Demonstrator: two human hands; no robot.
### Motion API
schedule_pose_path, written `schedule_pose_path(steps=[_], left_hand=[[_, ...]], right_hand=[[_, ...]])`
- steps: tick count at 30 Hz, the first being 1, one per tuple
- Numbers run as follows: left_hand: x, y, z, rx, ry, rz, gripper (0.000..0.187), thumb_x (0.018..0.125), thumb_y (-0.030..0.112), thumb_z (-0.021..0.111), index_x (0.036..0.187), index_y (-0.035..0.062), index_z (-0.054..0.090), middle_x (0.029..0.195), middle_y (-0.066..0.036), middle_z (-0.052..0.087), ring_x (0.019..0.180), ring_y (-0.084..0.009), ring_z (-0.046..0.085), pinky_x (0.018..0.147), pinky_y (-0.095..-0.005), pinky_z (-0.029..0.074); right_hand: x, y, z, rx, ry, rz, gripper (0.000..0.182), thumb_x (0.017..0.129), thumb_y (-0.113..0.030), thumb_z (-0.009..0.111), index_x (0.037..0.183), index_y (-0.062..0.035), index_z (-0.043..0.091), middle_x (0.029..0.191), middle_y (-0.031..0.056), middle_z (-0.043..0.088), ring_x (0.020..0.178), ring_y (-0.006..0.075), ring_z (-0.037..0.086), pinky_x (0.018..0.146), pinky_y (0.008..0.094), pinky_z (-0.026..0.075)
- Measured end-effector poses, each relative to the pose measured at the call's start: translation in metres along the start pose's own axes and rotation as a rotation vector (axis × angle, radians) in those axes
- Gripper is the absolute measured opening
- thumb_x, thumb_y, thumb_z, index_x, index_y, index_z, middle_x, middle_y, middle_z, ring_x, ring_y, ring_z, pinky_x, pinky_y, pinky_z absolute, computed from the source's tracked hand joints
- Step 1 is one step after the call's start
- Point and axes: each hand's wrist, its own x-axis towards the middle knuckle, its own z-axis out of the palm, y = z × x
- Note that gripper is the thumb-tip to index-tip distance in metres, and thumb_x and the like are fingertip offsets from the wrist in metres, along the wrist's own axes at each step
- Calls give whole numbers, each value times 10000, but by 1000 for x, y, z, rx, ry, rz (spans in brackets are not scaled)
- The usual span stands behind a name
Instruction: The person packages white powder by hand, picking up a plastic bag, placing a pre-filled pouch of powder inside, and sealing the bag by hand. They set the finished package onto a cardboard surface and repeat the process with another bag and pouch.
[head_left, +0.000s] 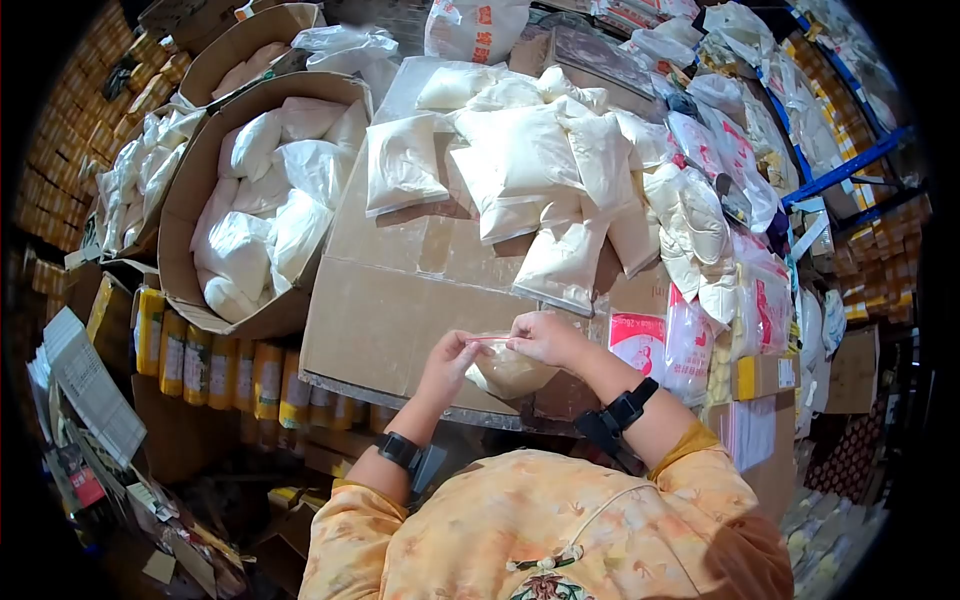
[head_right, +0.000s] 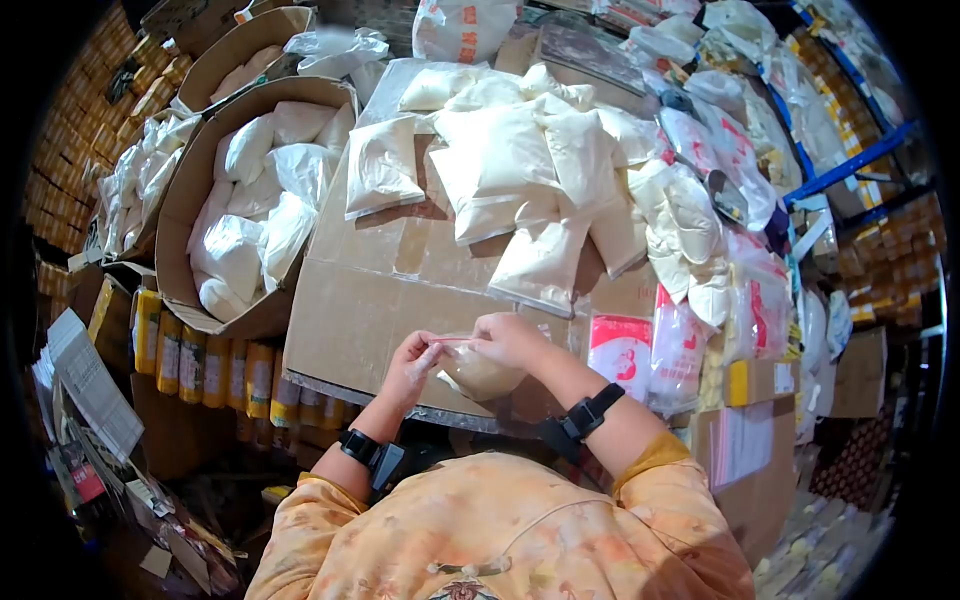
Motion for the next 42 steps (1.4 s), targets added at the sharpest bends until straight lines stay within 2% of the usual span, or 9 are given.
schedule_pose_path(steps=[6,9,12,18,27,33,39,40,42], left_hand=[[0,4,3,-8,25,-22,46,893,84,504,872,43,503,838,-56,627,829,-121,561,800,-259,425],[1,2,2,-15,34,-22,41,889,75,508,867,41,497,838,-58,626,827,-120,562,791,-255,429],[1,2,4,-45,34,-4,42,886,70,512,866,35,498,843,-57,621,823,-115,560,775,-244,433],[2,-2,4,17,71,3,44,881,65,520,872,22,516,834,-43,600,786,-97,545,724,-230,436],[2,-5,1,-5,47,8,31,871,54,534,856,39,512,860,-39,581,806,-105,535,766,-235,425],[4,-4,-2,12,49,7,59,866,56,522,846,8,495,847,-86,610,785,-141,577,733,-262,461],[3,6,2,-20,71,-56,40,860,30,506,839,-1,495,847,-109,612,799,-168,590,762,-289,475],[2,7,2,-17,69,-66,37,859,26,504,837,-3,496,849,-111,612,798,-172,591,763,-292,476],[2,8,5,4,90,-79,62,850,45,523,826,-8,499,843,-111,613,797,-175,595,758,-297,478]], right_hand=[[-1,-8,-6,-138,-20,-59,221,751,-263,627,834,-58,620,814,156,628,782,304,607,674,368,467],[-2,-18,-5,-72,56,-19,254,741,-275,638,898,-77,605,843,148,630,794,309,605,681,373,469],[1,-27,-2,-46,92,-1,319,734,-277,650,945,-46,586,837,122,633,788,271,613,696,347,471],[15,-31,6,-208,-64,-55,285,737,-322,603,887,-80,618,836,156,632,808,324,605,702,395,472],[19,-31,13,-234,-11,-108,205,716,-241,574,803,-64,627,793,162,627,771,321,602,688,408,468],[-7,10,-8,-253,90,-234,186,727,-208,560,817,-59,626,777,152,621,736,325,593,681,419,460],[-61,61,-40,-8,219,78,183,750,-200,573,797,-25,604,726,125,593,685,241,578,636,343,449],[-66,65,-39,36,256,99,152,759,-161,578,786,-12,598,718,108,595,680,191,576,631,312,452],[-74,71,-35,102,328,156,153,773,-159,575,808,-12,604,748,129,610,714,219,591,654,313,459]])
